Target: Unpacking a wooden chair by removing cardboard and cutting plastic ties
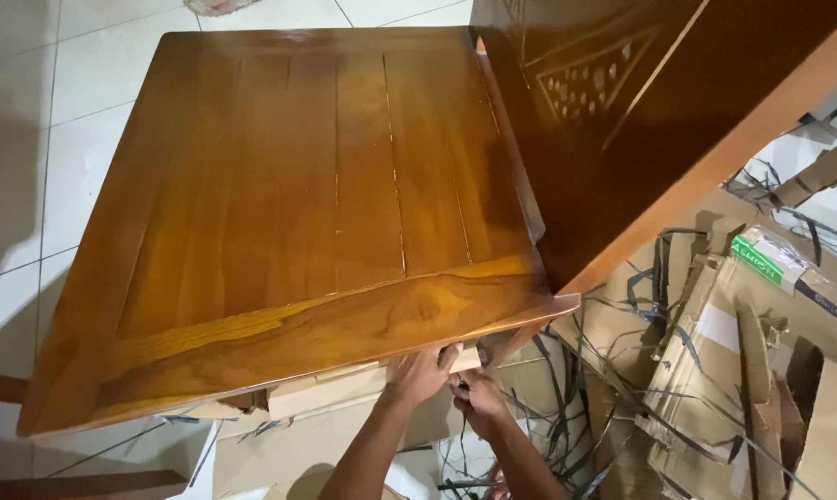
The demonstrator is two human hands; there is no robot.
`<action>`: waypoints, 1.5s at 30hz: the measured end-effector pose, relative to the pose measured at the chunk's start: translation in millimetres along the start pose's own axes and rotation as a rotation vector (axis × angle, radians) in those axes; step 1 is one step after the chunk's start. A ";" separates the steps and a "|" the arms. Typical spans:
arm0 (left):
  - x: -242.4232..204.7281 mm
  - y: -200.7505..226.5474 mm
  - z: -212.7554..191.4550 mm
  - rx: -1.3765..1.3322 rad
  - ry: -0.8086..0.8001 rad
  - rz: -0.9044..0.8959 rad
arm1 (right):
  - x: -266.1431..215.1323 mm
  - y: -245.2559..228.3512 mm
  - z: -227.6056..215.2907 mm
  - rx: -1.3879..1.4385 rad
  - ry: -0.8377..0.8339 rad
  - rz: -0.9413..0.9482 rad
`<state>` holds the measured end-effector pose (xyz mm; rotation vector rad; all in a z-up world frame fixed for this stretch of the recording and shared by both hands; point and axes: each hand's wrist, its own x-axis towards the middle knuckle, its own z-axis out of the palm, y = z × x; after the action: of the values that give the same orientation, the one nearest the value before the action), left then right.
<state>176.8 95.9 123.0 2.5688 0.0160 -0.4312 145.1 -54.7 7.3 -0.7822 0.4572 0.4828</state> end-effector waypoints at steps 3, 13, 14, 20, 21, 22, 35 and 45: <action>-5.3 1.8 -4.6 -0.002 0.119 0.086 | -23.6 -5.7 18.3 -0.080 0.073 -0.016; -3.1 -5.5 0.1 0.032 0.063 0.082 | -18.0 14.4 8.0 0.336 0.038 -0.070; -0.2 -8.8 4.2 0.055 0.018 0.061 | -6.8 18.0 2.3 0.398 0.062 -0.053; -9.1 6.3 -11.9 0.007 0.018 0.011 | 14.8 13.6 -6.0 0.392 -0.110 -0.015; -9.9 5.6 -11.1 0.007 0.016 0.009 | 16.8 15.7 -8.6 0.393 -0.108 -0.013; -9.9 6.4 -10.7 0.014 0.041 0.015 | 18.6 16.0 -11.4 0.362 -0.097 -0.003; -10.7 -19.3 6.9 0.026 0.154 0.227 | -62.9 38.5 12.8 -0.206 0.230 -0.363; -9.8 -33.8 9.7 -0.030 0.150 0.218 | -72.6 13.7 39.3 -0.503 0.130 -0.509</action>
<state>161.3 120.8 101.1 2.5319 -0.1996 -0.1551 87.6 -34.0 64.5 -1.3756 0.2387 0.0627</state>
